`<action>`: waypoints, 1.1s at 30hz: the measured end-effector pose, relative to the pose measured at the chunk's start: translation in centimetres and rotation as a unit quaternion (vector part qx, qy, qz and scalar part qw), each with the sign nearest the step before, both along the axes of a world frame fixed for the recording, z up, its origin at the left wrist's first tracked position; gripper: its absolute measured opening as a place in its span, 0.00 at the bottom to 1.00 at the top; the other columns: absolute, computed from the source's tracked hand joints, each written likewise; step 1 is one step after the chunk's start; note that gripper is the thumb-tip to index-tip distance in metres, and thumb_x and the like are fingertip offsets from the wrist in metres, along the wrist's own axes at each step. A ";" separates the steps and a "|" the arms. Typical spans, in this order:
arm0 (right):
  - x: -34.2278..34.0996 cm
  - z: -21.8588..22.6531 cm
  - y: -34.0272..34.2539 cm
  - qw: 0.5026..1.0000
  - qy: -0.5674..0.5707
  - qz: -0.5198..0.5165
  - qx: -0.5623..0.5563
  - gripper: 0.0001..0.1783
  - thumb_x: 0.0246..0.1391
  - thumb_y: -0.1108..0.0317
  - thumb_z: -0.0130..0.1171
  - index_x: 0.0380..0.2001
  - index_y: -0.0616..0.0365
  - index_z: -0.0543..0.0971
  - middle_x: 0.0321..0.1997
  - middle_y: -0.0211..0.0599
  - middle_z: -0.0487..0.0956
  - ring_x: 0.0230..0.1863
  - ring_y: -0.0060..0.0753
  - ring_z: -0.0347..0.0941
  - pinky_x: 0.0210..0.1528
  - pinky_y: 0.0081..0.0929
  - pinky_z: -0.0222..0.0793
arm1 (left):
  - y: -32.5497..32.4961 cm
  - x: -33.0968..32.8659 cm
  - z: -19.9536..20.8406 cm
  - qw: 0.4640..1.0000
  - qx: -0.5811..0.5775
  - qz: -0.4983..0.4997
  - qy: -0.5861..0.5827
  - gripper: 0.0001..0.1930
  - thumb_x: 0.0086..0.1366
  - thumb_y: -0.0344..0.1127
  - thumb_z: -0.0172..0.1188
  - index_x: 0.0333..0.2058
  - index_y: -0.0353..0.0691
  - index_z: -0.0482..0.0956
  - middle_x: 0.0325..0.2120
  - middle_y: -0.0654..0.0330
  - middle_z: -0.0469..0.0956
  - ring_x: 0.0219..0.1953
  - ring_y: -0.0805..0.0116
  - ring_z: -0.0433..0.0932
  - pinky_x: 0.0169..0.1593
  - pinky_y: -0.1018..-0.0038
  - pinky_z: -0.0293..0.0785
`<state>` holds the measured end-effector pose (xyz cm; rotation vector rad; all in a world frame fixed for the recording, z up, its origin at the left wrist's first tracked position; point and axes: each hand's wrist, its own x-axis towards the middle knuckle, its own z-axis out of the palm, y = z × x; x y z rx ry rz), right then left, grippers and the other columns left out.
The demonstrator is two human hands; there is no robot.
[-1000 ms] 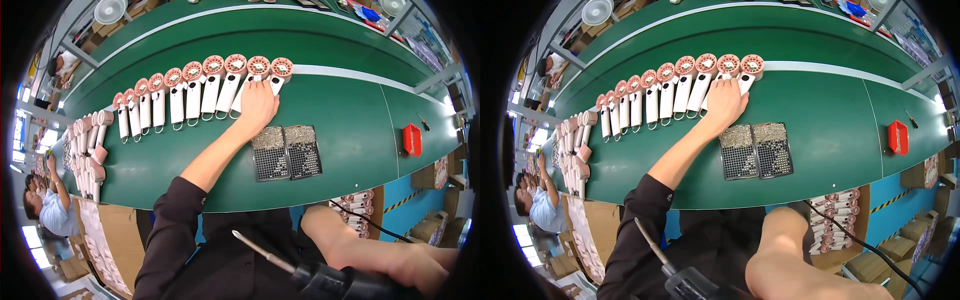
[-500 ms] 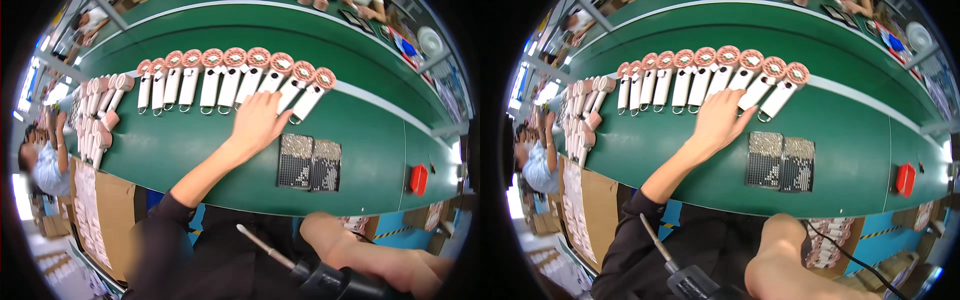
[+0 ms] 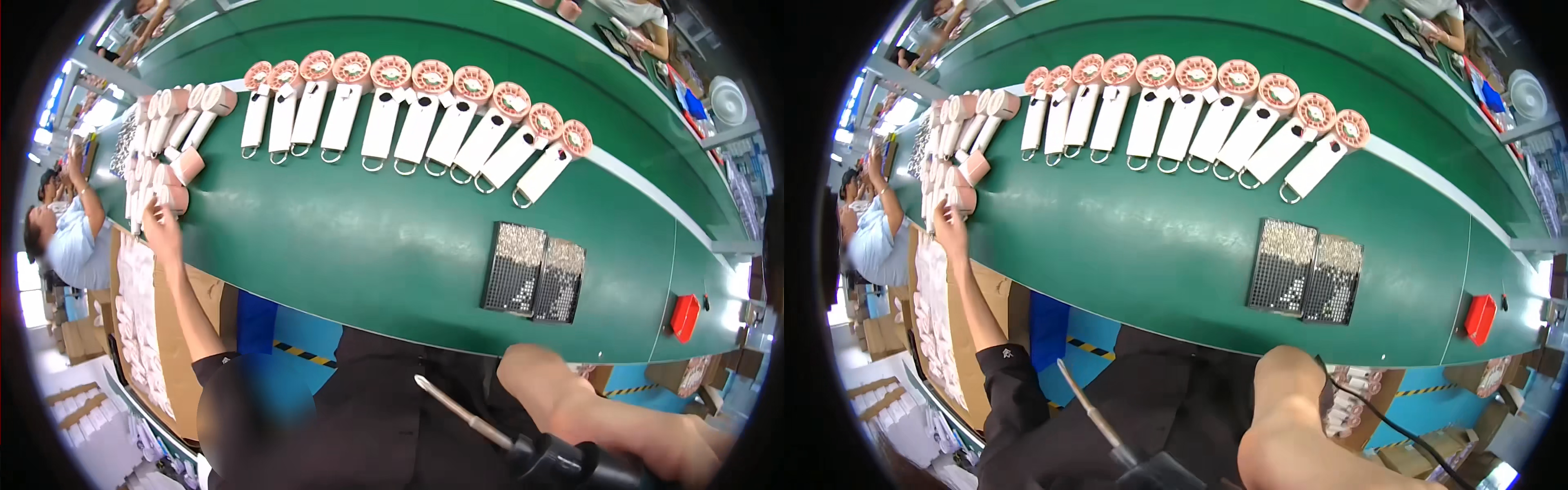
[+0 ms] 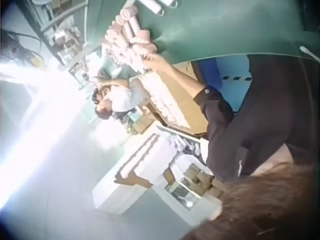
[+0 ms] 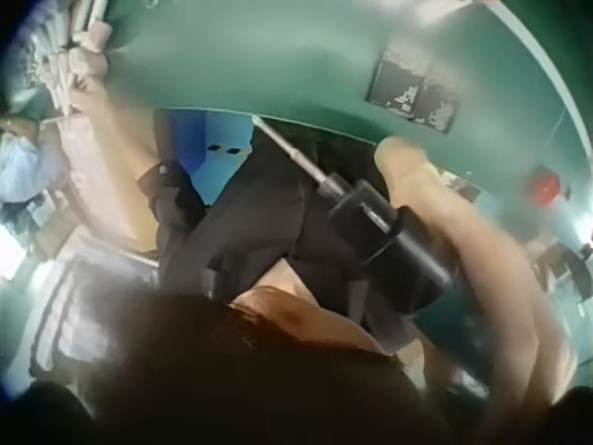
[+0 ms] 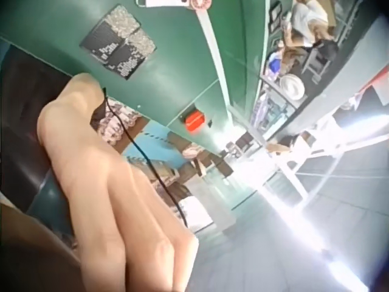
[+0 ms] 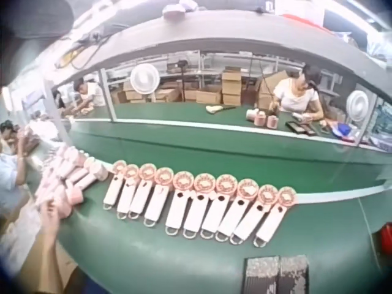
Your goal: Using an electric screwdriver to assemble portable handheld fans on a production line.
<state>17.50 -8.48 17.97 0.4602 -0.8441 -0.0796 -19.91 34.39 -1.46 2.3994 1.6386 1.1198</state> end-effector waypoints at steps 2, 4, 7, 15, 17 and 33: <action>-0.8 0.1 -1.1 1.000 0.010 -0.012 -0.005 0.11 0.33 0.78 0.65 0.22 0.57 0.73 0.26 0.31 0.77 0.31 0.21 0.77 0.38 0.18 0.73 | 3.6 -4.2 -2.4 0.993 0.061 0.044 0.087 0.21 0.61 0.35 0.56 0.51 0.31 0.72 0.42 0.43 0.75 0.43 0.50 0.74 0.49 0.60 0.70; -2.0 -0.1 -1.7 0.999 0.030 -0.030 -0.010 0.11 0.33 0.79 0.65 0.22 0.56 0.73 0.27 0.31 0.77 0.31 0.20 0.77 0.38 0.18 0.73 | 6.6 -8.6 -5.5 0.982 0.061 0.081 0.158 0.25 0.58 0.37 0.60 0.52 0.32 0.71 0.44 0.36 0.73 0.48 0.39 0.71 0.54 0.54 0.65; -5.0 0.4 -2.9 0.995 0.060 -0.077 -0.031 0.11 0.31 0.79 0.65 0.21 0.56 0.74 0.27 0.30 0.77 0.32 0.19 0.77 0.39 0.17 0.73 | 8.8 -8.6 -8.3 0.962 0.079 0.041 0.259 0.30 0.56 0.41 0.60 0.55 0.34 0.68 0.45 0.34 0.72 0.49 0.36 0.70 0.55 0.53 0.66; -1.7 -10.6 -7.5 0.754 0.122 -0.246 -0.597 0.13 0.58 0.71 0.44 0.46 0.55 0.62 0.19 0.43 0.68 0.09 0.39 0.64 0.12 0.39 0.68 | 8.8 -12.6 -6.1 0.960 -0.177 -0.032 0.216 0.27 0.61 0.52 0.62 0.46 0.32 0.74 0.32 0.55 0.78 0.33 0.64 0.74 0.41 0.69 0.70; -2.6 -12.2 -7.9 0.692 0.167 -0.293 -0.638 0.12 0.58 0.72 0.47 0.45 0.55 0.60 0.16 0.42 0.66 0.09 0.37 0.64 0.12 0.35 0.67 | 3.8 -7.8 -4.9 0.949 -0.300 -0.060 0.081 0.22 0.61 0.49 0.63 0.41 0.33 0.74 0.27 0.62 0.73 0.29 0.75 0.68 0.35 0.77 0.66; -3.0 -15.2 -9.0 0.653 0.100 -0.274 -0.699 0.15 0.60 0.68 0.50 0.44 0.54 0.57 0.20 0.43 0.69 0.11 0.38 0.68 0.14 0.37 0.71 | -28.8 16.4 0.5 0.673 -0.659 -0.220 -0.255 0.17 0.66 0.33 0.57 0.50 0.35 0.66 0.34 0.54 0.80 0.29 0.69 0.81 0.32 0.76 0.78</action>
